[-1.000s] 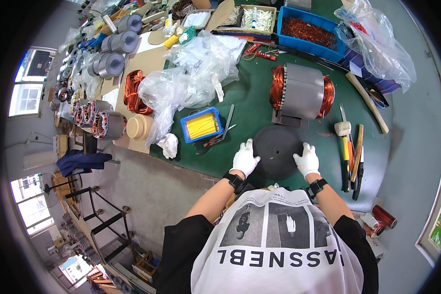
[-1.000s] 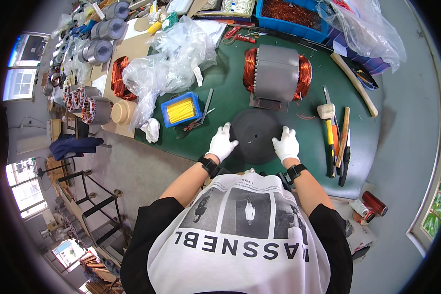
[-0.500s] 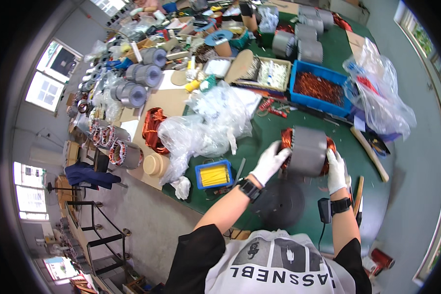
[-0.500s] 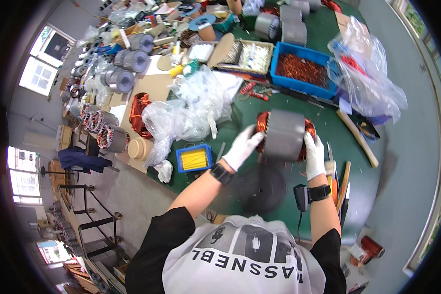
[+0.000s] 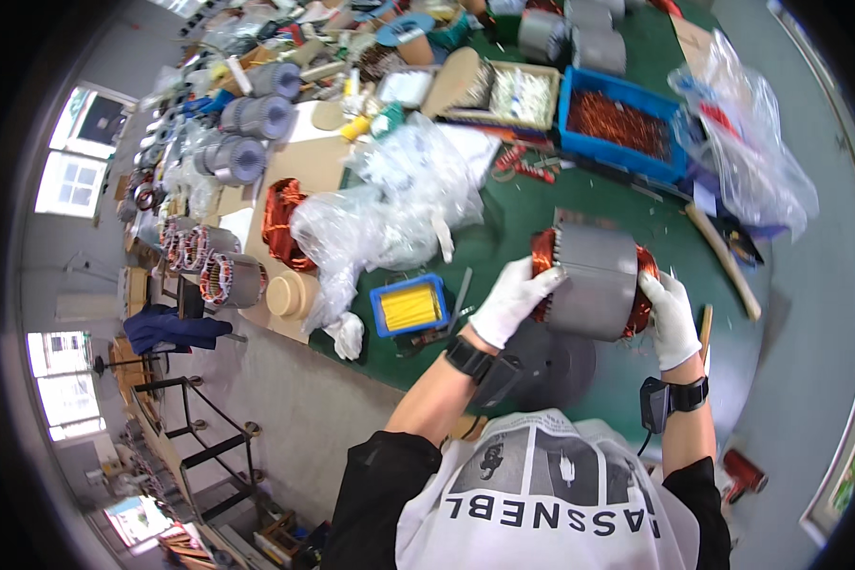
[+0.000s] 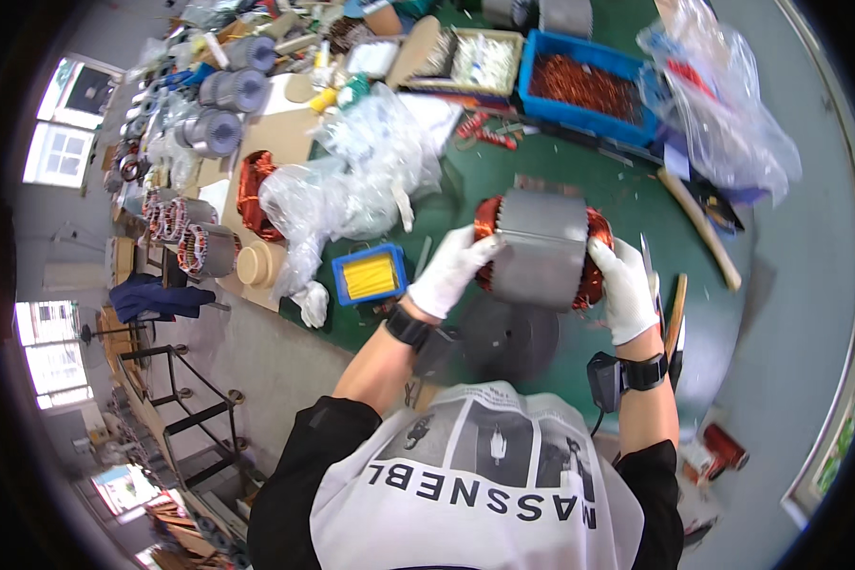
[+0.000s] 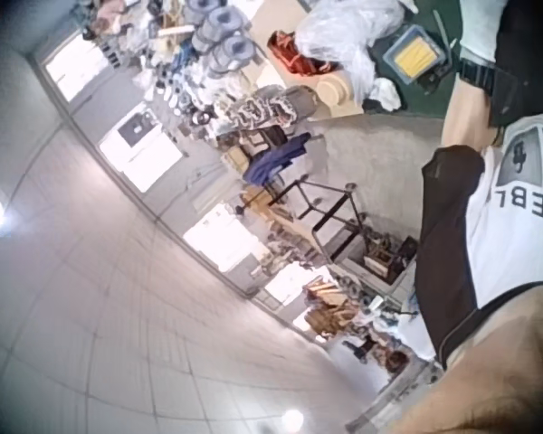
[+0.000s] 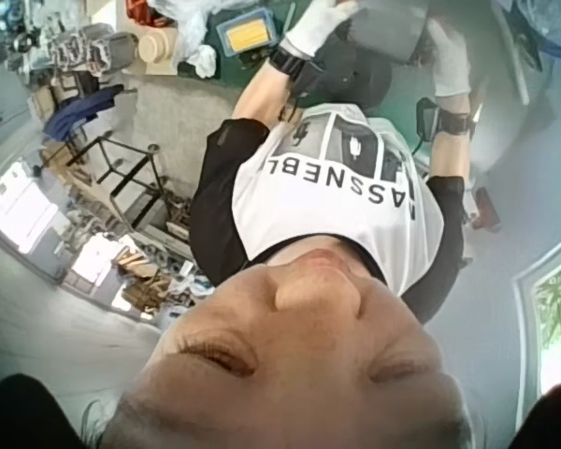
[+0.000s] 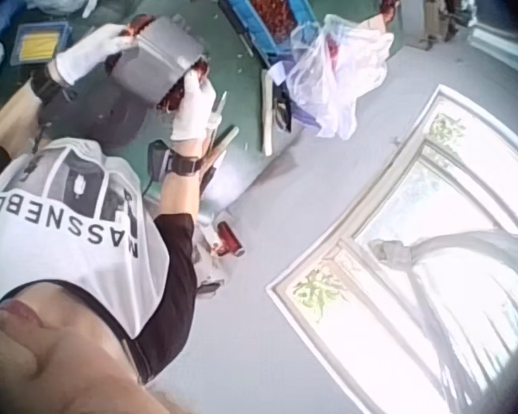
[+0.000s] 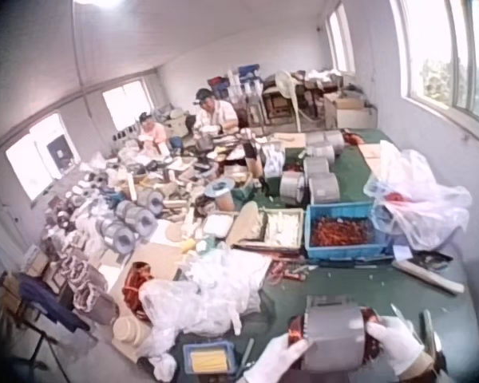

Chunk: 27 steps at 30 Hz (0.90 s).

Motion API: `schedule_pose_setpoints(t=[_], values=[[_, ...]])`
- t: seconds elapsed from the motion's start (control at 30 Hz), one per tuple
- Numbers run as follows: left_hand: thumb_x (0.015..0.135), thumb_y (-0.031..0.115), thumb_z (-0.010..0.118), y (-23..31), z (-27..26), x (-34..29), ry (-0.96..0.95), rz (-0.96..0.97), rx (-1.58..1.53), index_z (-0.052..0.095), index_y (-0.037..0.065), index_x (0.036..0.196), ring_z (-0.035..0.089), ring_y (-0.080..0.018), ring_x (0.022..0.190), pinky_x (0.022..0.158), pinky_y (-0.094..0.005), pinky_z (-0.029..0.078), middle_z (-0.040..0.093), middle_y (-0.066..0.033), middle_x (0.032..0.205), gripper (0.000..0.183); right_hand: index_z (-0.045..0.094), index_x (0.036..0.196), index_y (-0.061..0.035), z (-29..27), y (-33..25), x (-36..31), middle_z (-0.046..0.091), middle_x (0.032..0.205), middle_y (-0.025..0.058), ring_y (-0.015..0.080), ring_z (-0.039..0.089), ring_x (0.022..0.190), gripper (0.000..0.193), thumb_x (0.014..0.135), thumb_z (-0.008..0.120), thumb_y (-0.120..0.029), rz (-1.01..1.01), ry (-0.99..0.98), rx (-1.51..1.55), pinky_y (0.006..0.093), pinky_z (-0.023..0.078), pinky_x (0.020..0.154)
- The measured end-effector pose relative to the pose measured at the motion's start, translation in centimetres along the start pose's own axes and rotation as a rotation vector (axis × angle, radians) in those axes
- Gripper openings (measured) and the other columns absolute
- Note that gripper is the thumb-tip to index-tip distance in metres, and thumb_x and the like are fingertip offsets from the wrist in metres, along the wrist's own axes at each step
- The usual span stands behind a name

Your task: Assembling a motor stator by inserting insulation and shaping the coils using tools.

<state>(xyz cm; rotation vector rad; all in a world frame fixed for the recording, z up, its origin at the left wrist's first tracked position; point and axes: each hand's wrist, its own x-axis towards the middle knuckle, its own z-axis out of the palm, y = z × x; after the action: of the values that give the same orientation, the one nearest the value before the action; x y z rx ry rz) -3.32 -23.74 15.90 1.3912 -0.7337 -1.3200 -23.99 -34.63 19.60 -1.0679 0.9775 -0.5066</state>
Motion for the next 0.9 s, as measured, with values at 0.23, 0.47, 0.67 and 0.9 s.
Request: schedule_pose_setpoints(t=[0.23,0.47,0.67,0.9], values=[[0.082,0.017,0.063,2.2,-0.6,-5.9,0.115,-0.066,0.256,0.062,-0.001,0.095,0.048,-0.0044,0.062,0.056,-0.0225,0.04,0.058,0.0021,0.072,0.022,0.052,0.116,0.0069,2.9,5.4,-4.9,0.062,0.105,0.0116,0.0183,0.061,0.094,0.039,0.091,0.053,-0.024,0.197,-0.075,0.445,0.031,0.047,0.085],[0.069,0.031,0.07,0.6,0.7,-8.6,0.141,0.057,0.826,0.061,0.004,0.083,0.063,-0.0328,0.071,0.066,-0.0391,0.05,0.063,-0.0165,0.074,0.032,0.049,0.126,-0.008,5.7,14.8,-5.7,0.055,0.126,0.0097,0.0237,0.051,0.118,0.044,0.1,0.031,-0.039,0.531,-0.088,1.03,0.0418,0.035,0.103],[0.069,0.043,0.068,-1.3,3.8,-9.2,0.009,0.107,1.235,0.06,0.005,0.08,0.064,-0.0315,0.065,0.062,-0.0412,0.051,0.064,-0.0137,0.068,0.041,0.047,0.13,-0.0109,4.4,20.1,-6.9,0.053,0.13,0.0076,0.0232,0.049,0.119,0.05,0.097,0.038,-0.047,0.532,-0.146,1.02,0.0408,0.035,0.103],[0.073,0.043,0.067,-3.2,5.5,-10.5,-0.376,0.278,1.371,0.057,0.005,0.104,0.063,-0.029,0.064,0.058,-0.0392,0.049,0.062,-0.012,0.069,0.05,0.065,0.098,-0.0085,1.5,15.8,-3.2,0.062,0.098,0.0148,0.0354,0.056,0.095,0.023,0.085,0.053,-0.024,-0.381,0.505,-0.768,0.0417,0.045,0.084]])
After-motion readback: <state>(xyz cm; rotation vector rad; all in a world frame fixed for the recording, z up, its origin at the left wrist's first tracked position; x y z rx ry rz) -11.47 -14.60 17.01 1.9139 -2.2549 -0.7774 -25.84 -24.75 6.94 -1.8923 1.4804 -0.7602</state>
